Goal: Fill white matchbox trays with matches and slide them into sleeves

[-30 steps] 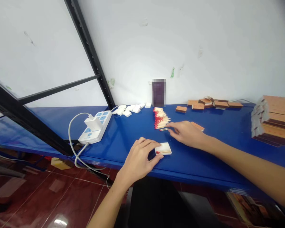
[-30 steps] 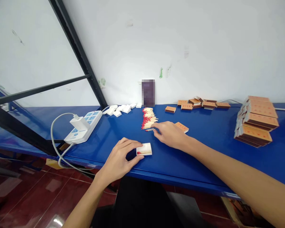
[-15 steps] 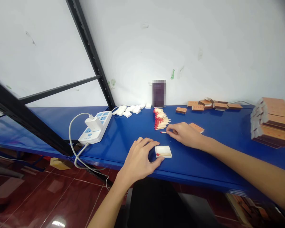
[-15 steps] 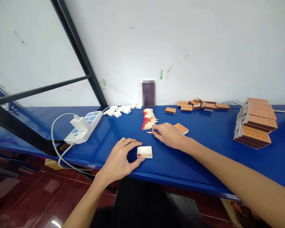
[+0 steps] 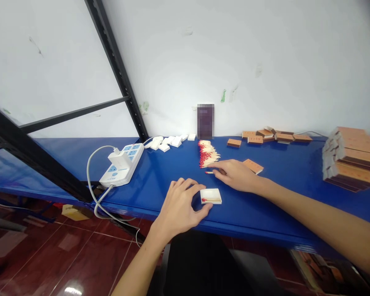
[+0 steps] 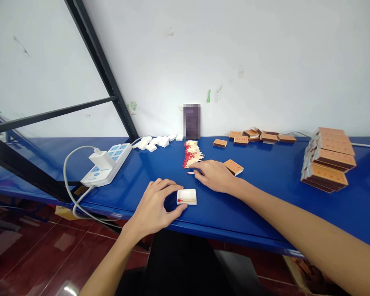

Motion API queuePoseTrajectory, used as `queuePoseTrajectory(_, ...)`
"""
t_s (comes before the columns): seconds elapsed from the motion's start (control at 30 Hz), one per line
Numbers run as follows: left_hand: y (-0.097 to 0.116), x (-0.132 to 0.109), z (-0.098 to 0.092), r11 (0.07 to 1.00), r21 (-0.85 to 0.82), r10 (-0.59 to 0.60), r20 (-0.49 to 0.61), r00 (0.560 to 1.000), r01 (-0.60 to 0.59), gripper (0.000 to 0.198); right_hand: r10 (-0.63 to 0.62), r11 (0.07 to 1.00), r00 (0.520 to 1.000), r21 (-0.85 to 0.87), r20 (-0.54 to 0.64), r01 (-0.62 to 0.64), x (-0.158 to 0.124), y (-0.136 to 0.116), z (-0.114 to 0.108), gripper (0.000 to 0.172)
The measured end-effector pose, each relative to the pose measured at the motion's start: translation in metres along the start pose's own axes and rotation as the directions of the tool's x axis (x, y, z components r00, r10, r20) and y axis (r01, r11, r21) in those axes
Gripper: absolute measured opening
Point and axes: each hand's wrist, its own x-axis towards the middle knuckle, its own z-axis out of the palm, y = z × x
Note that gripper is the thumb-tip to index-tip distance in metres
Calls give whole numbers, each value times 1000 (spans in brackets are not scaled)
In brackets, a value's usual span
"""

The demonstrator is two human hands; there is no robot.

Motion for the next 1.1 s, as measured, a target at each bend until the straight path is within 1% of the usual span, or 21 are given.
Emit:
queuePoseTrajectory(0.17,-1,1,1,1000,8,7,3,1000,-7,32,-9,1000,1000,-29,9,9,0,1,2,40)
queuePoseTrajectory(0.37,0,1,1,1000,2,10,9,1000,-10,32,-4,1000,1000,-12,22,4,1,-1,2,39)
queuePoseTrajectory(0.47,0,1,0,1000,2,12,12,1000,-12,31,31,999,999,-29,43,-29,1,-4,-2,39)
queuePoseTrajectory(0.57,1,1,0,1000,0,18,13,1000,-18,30,94,995,991,-45,95,-90,2,-8,-7,39)
queuePoseTrajectory(0.63,1,1,-1,1000,-1,19,16,1000,-19,30,112,993,986,-44,120,-107,2,-10,-9,39)
queuePoseTrajectory(0.9,2,2,-1,1000,1,12,14,1000,-12,31,77,994,994,-82,82,-70,-6,-7,-4,41)
queuePoseTrajectory(1.1,2,1,-1,1000,-4,10,21,1000,-10,30,41,997,996,-64,74,-37,-14,-10,-9,39)
